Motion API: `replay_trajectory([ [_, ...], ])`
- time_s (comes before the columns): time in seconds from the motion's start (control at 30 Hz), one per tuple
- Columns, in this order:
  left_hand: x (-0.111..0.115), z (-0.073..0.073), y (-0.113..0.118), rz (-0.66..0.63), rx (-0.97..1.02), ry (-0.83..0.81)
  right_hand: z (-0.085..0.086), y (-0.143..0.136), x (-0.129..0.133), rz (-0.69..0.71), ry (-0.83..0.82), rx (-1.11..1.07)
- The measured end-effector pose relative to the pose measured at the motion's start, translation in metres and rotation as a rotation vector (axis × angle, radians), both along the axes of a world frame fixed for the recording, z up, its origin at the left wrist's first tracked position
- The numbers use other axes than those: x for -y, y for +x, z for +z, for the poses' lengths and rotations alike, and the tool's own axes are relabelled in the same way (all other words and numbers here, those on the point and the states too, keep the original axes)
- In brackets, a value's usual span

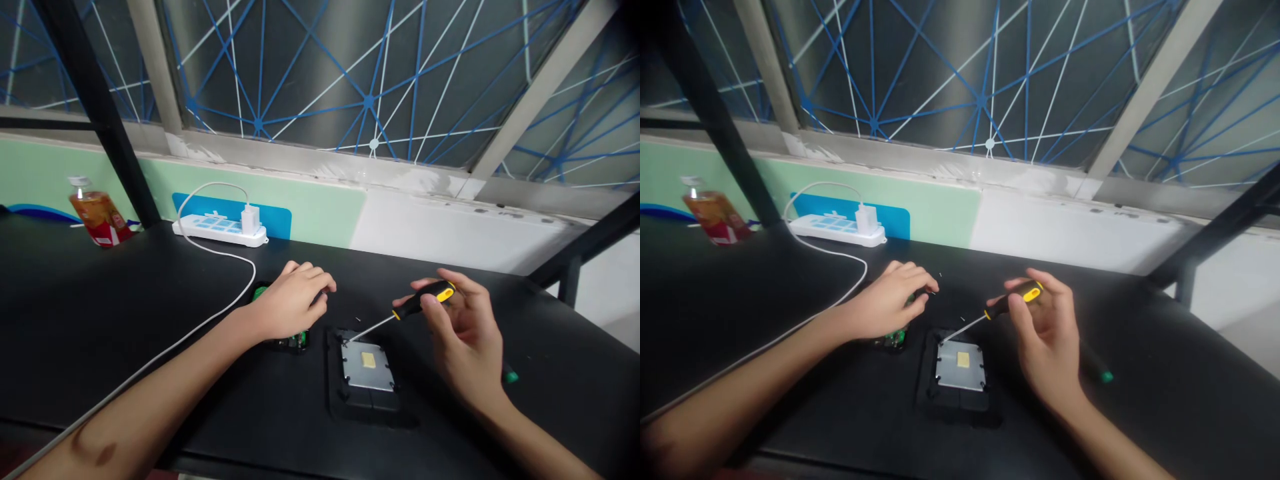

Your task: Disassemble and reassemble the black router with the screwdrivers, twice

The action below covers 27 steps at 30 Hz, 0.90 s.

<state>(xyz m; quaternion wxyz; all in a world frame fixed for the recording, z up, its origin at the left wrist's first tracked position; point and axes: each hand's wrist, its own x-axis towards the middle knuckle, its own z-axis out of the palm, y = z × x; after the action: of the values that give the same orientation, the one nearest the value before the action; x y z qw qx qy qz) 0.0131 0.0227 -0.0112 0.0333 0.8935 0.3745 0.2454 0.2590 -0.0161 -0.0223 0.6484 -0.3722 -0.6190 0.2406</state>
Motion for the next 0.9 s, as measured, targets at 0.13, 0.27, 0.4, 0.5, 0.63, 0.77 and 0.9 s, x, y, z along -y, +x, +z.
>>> replay_trajectory([
  [0.13, 0.0008, 0.0013, 0.0005, -0.021, 0.0, 0.029, -0.0004, 0.0004, 0.001, 0.023, -0.039, -0.029],
  [0.27, 0.001, 0.0008, 0.0009, -0.022, -0.01, 0.053, -0.0024, 0.0002, 0.0003, 0.065, -0.067, -0.041],
  [0.4, 0.0017, 0.0013, 0.0013, -0.02, -0.026, 0.059, -0.0033, 0.0002, 0.0001, 0.076, -0.084, -0.049],
  [0.5, 0.0017, 0.0017, 0.0011, -0.02, -0.036, 0.059, -0.0032, 0.0002, 0.0003, 0.075, -0.091, -0.041],
  [0.63, 0.0013, 0.0007, 0.0007, -0.021, -0.042, 0.06, -0.0036, 0.0004, 0.0, 0.077, -0.086, -0.033],
  [0.77, 0.0009, -0.0007, 0.0004, -0.022, -0.04, 0.062, -0.0043, 0.0003, -0.0011, 0.084, -0.095, -0.056],
  [0.9, 0.0029, 0.002, 0.0002, -0.067, -0.014, 0.033, -0.0044, 0.001, -0.0014, 0.075, -0.088, -0.049],
])
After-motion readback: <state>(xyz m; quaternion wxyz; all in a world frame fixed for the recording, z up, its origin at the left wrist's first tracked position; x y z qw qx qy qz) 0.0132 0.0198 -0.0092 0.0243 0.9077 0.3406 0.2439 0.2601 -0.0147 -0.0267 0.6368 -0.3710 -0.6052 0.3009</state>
